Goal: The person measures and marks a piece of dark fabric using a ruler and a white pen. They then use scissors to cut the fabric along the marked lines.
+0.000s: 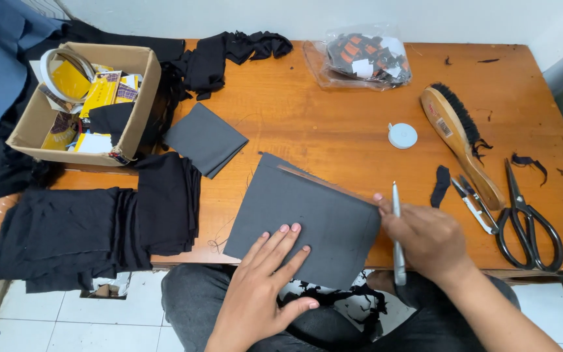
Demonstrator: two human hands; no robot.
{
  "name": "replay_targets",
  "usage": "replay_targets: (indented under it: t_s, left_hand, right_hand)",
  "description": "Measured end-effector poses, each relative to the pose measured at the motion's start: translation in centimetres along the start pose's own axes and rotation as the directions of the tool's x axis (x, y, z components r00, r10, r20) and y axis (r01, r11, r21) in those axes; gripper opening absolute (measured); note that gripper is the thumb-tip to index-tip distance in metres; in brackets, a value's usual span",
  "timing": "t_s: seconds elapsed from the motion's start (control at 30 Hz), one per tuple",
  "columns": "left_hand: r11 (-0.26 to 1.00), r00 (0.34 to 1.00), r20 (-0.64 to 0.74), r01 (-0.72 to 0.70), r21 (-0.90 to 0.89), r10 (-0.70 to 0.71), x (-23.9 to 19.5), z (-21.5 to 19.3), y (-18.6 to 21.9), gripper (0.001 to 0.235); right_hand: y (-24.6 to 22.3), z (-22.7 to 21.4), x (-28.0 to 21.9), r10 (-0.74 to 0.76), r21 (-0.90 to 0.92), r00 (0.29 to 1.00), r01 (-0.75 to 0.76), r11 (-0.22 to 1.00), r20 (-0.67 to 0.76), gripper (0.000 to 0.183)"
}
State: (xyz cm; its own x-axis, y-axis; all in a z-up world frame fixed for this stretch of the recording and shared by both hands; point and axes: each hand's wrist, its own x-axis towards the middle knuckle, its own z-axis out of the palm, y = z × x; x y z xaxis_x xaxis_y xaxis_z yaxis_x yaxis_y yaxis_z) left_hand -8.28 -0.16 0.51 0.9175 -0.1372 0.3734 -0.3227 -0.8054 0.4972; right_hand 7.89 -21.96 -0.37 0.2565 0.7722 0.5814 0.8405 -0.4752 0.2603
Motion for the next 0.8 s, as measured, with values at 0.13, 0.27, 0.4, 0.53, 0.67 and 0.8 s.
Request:
replay_targets:
  t_s: [0.13,0.27,0.4,0.53,0.67,0.8]
  left_hand:
    - [1.0,0.997,-0.076,-0.022,0.016,0.024,2.1,-0.3,-0.3,0.054]
    - [0.978,0.991,-0.137,0.025,0.209,0.004,4.7,0.1,-1.8,0.05]
    - [0.944,0.996,-0.064,0.08,0.321,-0.063,5.8,1.4,-4.0,0.058]
    - [0.972,0.985,0.041,0.159,0.174,-0.169,5.5,1.5,-4.7,0.061]
    - [0.972,0.98,0.1,0.15,0.182,-0.17,5.6,1.1,-4.8,0.07]
    - [0.976,0.979,0.111,0.155,0.155,-0.173,6.0,1.0,-4.6,0.072]
  right_hand:
    - [-1.3,0.4,0.8,-0.066,0.08,0.997,0.069,0.994,-0.048,0.009]
    - [-1.5,1.3,0.3,-0.069,0.153,0.996,0.061,0.986,0.047,0.011]
    - [-1.2,0.2,1.0,0.112,0.311,0.986,-0.145,0.939,0.121,0.015]
    - [0.0,0.1,-0.1,0.198,0.463,0.943,-0.306,0.832,0.266,0.023]
    - [-0.1,0.0,-0.5,0.318,0.578,0.915,-0.404,0.709,0.249,0.023]
    - [-0.1,0.2,-0.9,0.394,0.621,0.904,-0.406,0.671,0.165,0.022]
